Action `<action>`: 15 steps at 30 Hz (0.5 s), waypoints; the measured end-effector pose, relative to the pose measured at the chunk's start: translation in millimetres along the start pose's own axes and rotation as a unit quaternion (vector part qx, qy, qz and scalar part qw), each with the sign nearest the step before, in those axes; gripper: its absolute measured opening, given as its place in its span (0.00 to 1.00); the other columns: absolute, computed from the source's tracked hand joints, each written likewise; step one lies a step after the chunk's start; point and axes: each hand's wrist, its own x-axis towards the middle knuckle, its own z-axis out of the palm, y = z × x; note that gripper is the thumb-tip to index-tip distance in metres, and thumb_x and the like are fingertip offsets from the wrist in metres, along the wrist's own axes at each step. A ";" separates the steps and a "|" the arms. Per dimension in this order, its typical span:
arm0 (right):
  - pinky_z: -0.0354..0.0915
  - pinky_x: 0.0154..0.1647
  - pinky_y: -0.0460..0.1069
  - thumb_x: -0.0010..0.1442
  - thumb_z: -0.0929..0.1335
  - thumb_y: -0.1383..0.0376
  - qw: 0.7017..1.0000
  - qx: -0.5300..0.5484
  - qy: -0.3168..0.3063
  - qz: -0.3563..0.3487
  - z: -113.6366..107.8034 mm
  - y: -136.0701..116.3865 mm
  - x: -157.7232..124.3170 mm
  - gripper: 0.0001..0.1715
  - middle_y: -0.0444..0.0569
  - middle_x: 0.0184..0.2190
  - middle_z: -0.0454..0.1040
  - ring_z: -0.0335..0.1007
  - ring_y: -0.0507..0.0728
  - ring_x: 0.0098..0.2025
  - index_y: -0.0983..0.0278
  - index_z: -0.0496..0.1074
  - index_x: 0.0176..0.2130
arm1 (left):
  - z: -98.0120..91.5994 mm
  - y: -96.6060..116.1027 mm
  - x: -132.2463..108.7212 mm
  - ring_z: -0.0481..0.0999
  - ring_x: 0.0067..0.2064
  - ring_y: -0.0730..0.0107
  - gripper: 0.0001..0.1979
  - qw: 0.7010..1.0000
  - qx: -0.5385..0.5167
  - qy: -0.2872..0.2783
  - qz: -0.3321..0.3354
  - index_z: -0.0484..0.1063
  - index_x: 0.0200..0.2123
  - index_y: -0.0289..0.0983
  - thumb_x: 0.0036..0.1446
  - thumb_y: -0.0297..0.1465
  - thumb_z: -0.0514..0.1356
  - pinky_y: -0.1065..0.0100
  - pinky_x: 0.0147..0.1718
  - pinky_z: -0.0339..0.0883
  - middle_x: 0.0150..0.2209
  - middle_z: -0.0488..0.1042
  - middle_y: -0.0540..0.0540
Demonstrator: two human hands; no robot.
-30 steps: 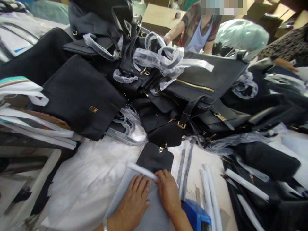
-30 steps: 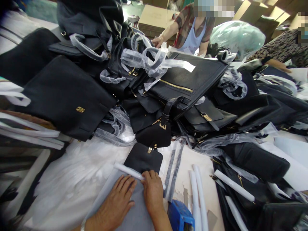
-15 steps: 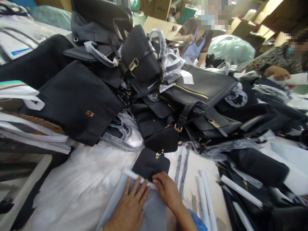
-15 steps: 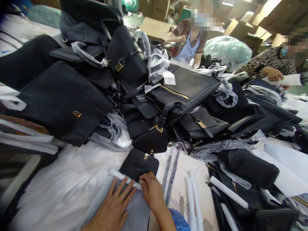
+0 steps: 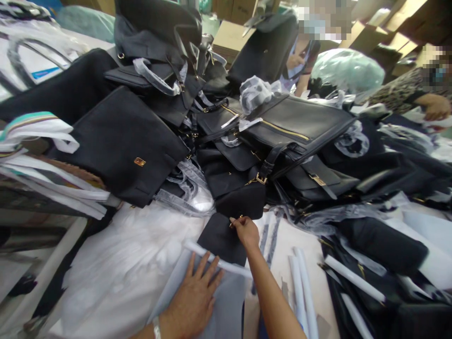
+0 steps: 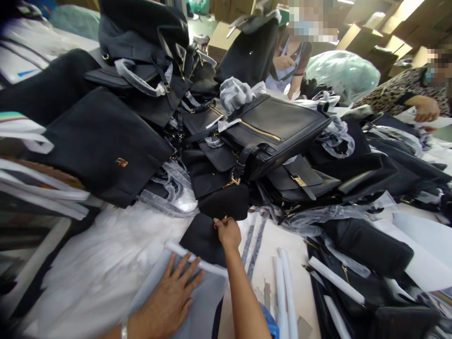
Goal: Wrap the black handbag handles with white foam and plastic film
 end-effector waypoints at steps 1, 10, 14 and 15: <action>0.58 0.31 0.48 0.56 0.69 0.50 1.000 -0.002 -0.007 -0.001 -0.9 -1.3 0.5 0.16 0.45 0.28 0.78 0.74 0.58 0.34 0.59 0.72 0.28 | -1.7 0.3 -0.2 0.35 0.71 0.41 0.38 1.000 -0.004 -0.002 0.002 0.47 0.68 0.49 0.55 0.29 0.55 0.31 0.63 0.24 0.72 0.42 0.45; 0.60 0.35 0.49 0.56 0.70 0.56 0.999 -0.017 0.036 0.011 4.6 -13.9 -4.6 0.18 0.52 0.37 0.79 0.75 0.61 0.42 0.63 0.69 0.44 | -0.8 0.3 -1.7 0.34 0.71 0.39 0.41 1.000 0.000 -0.007 0.010 0.49 0.67 0.53 0.53 0.26 0.57 0.30 0.62 0.22 0.72 0.42 0.43; 0.60 0.35 0.50 0.54 0.71 0.55 0.999 -0.007 0.050 0.007 1.4 -15.1 -7.5 0.25 0.57 0.39 0.79 0.75 0.63 0.42 0.66 0.67 0.47 | -1.0 0.7 -2.6 0.34 0.71 0.38 0.40 1.000 0.002 -0.006 0.010 0.51 0.67 0.51 0.52 0.26 0.57 0.30 0.61 0.23 0.72 0.42 0.42; 0.60 0.35 0.50 0.54 0.71 0.55 0.999 -0.004 0.052 0.003 -1.1 -14.8 -8.8 0.26 0.57 0.39 0.79 0.75 0.63 0.42 0.67 0.67 0.47 | -1.4 0.9 -3.1 0.34 0.71 0.38 0.39 1.000 0.001 -0.004 0.012 0.51 0.67 0.51 0.53 0.26 0.57 0.30 0.61 0.23 0.72 0.42 0.42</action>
